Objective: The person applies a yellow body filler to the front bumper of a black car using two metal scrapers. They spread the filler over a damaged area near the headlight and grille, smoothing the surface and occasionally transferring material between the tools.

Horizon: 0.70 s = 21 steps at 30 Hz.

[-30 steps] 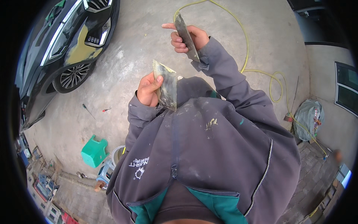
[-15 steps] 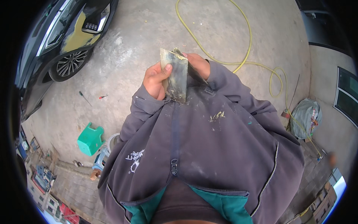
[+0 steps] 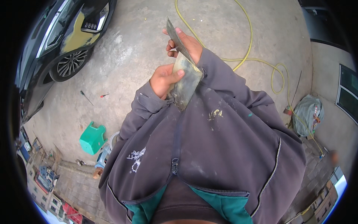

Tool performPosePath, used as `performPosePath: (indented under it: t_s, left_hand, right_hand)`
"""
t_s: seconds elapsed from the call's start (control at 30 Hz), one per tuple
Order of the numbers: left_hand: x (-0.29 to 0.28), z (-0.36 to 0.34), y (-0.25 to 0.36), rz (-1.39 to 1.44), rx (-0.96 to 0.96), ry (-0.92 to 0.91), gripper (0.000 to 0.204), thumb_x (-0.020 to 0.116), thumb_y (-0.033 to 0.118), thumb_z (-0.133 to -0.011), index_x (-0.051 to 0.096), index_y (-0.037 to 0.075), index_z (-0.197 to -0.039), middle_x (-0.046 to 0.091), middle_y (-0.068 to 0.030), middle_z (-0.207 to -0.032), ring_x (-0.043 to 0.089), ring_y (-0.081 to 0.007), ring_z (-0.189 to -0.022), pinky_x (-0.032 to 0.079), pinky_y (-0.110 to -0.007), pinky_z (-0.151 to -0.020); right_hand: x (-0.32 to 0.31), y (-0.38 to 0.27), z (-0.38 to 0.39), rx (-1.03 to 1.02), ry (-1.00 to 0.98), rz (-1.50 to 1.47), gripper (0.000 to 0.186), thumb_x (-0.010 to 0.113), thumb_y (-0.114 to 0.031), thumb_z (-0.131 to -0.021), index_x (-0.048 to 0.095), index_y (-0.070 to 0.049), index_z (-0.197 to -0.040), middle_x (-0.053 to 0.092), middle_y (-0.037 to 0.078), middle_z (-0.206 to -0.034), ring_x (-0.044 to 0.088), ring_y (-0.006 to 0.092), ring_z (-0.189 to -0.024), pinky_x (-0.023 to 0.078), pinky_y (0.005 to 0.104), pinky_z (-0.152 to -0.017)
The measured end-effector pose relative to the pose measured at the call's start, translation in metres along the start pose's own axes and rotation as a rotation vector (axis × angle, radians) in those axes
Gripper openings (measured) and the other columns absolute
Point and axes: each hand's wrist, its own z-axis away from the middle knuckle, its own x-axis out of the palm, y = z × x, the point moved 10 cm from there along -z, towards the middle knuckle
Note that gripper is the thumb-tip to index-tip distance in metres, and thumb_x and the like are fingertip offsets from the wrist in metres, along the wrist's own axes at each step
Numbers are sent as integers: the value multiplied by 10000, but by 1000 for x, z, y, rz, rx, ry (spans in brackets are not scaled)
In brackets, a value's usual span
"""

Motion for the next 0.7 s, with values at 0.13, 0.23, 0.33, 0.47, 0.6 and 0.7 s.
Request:
performPosePath:
  t_s: [0.13,0.23,0.33,0.47,0.6,0.7]
  left_hand:
    - [-10,1,-8,36,-6,44,344,511,169,-914,511,-92,-1138,610,-144,-1048,599,-213,-951,479,-317,-818]
    - [-31,3,21,218,159,166,362,505,174,-917,484,-86,-1168,600,-153,-1068,598,-234,-961,483,-330,-831]
    - [-35,8,33,277,152,98,381,484,168,-924,446,-83,-1208,579,-169,-1106,596,-245,-982,478,-344,-865]
    - [-3,-6,-12,219,-43,-44,406,511,169,-913,452,-96,-1214,585,-137,-1099,576,-202,-999,446,-316,-877]
    - [-1,-10,-8,206,-33,14,379,523,188,-912,495,-86,-1171,598,-132,-1061,587,-208,-959,461,-326,-842]
    - [-33,-10,27,259,166,151,377,498,192,-921,479,-82,-1180,605,-146,-1017,602,-231,-920,490,-352,-804]
  right_hand:
    - [-3,12,14,72,64,161,593,320,-451,-969,357,-5,-1358,499,4,-863,471,151,-828,410,297,-794]
    - [-14,24,22,85,194,163,553,351,-448,-963,470,-1,-1266,515,22,-833,514,163,-825,433,266,-786]
    - [-26,40,10,164,-26,-436,552,350,-436,-966,417,16,-1276,521,28,-799,520,184,-836,459,316,-787]
    - [-23,10,-13,54,-100,-390,656,420,-438,-934,286,43,-1360,513,40,-835,504,208,-872,446,329,-835]
    - [-3,-13,-8,-106,-1,-183,612,330,-450,-967,333,30,-1347,538,45,-894,509,189,-903,432,350,-884]
    - [-10,6,-2,-38,100,273,570,303,-439,-978,373,1,-1334,537,36,-914,516,167,-918,429,349,-888]
